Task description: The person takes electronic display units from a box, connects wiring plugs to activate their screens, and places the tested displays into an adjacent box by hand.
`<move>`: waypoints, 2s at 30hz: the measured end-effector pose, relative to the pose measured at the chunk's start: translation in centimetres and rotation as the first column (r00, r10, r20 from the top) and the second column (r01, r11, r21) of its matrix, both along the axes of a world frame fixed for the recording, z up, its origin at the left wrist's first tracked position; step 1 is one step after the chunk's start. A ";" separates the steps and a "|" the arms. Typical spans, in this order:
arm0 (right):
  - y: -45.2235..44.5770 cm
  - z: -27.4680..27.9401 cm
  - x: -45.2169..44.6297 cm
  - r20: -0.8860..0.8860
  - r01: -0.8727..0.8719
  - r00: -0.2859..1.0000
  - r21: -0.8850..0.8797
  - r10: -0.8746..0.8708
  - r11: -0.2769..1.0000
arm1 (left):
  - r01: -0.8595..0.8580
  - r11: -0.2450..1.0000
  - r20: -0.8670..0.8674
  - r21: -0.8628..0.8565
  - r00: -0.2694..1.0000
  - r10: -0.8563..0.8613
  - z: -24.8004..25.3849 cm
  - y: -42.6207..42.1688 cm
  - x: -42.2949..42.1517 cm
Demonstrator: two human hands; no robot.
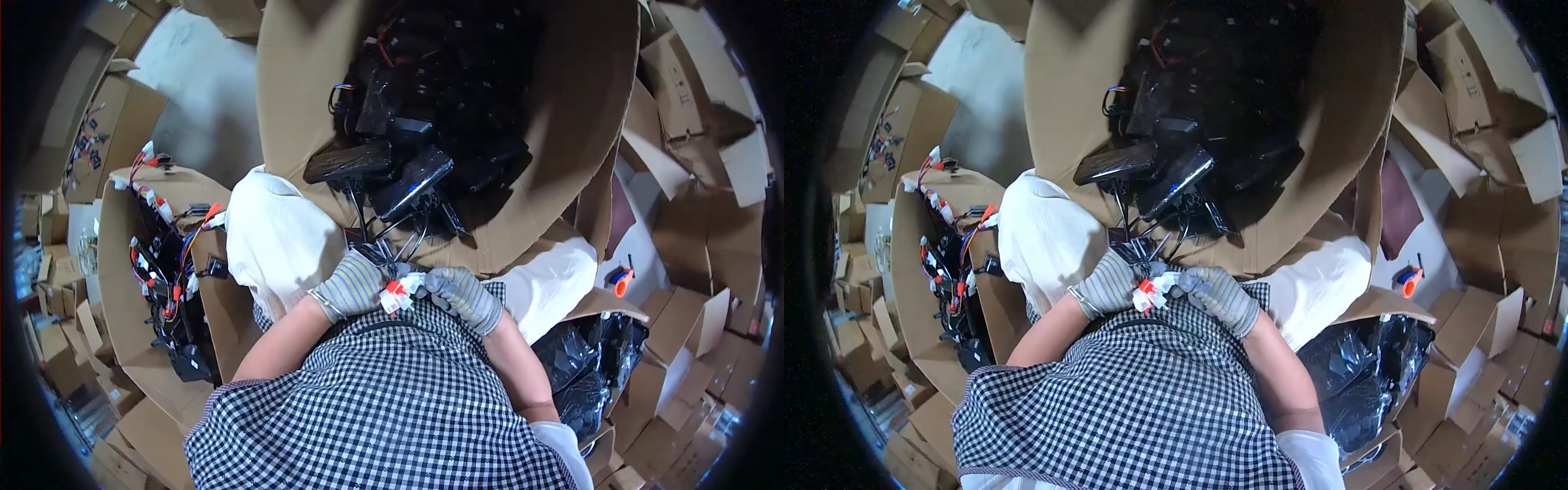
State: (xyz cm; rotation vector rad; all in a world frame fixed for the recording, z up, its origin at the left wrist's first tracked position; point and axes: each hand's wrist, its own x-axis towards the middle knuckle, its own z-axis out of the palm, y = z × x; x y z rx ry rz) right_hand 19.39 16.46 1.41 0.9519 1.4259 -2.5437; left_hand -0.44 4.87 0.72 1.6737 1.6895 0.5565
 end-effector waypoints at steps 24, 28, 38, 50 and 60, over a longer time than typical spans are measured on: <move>-2.8 0.3 3.4 -0.010 0.366 0.914 0.452 -0.406 0.813 | -0.426 -0.306 0.495 0.852 0.461 0.736 28.3 -13.0 -17.0; -3.2 1.6 2.3 0.053 0.254 0.948 0.470 -0.314 0.845 | -0.349 -0.441 0.520 0.827 0.179 0.835 30.7 -25.3 -18.4; -3.0 0.8 1.1 -0.058 0.236 0.969 0.498 -0.240 0.834 | -0.909 -0.092 0.254 0.407 0.016 0.967 10.8 -34.0 -20.6; 0.7 1.4 2.3 0.015 0.013 0.996 0.952 -0.090 0.307 | -0.690 0.723 -0.938 -0.025 0.267 0.222 11.1 -19.4 -14.4; 2.0 -4.9 -2.0 0.465 -0.441 0.882 0.870 -0.070 0.219 | -0.699 0.631 0.599 -0.337 0.358 0.716 -5.6 13.3 -22.7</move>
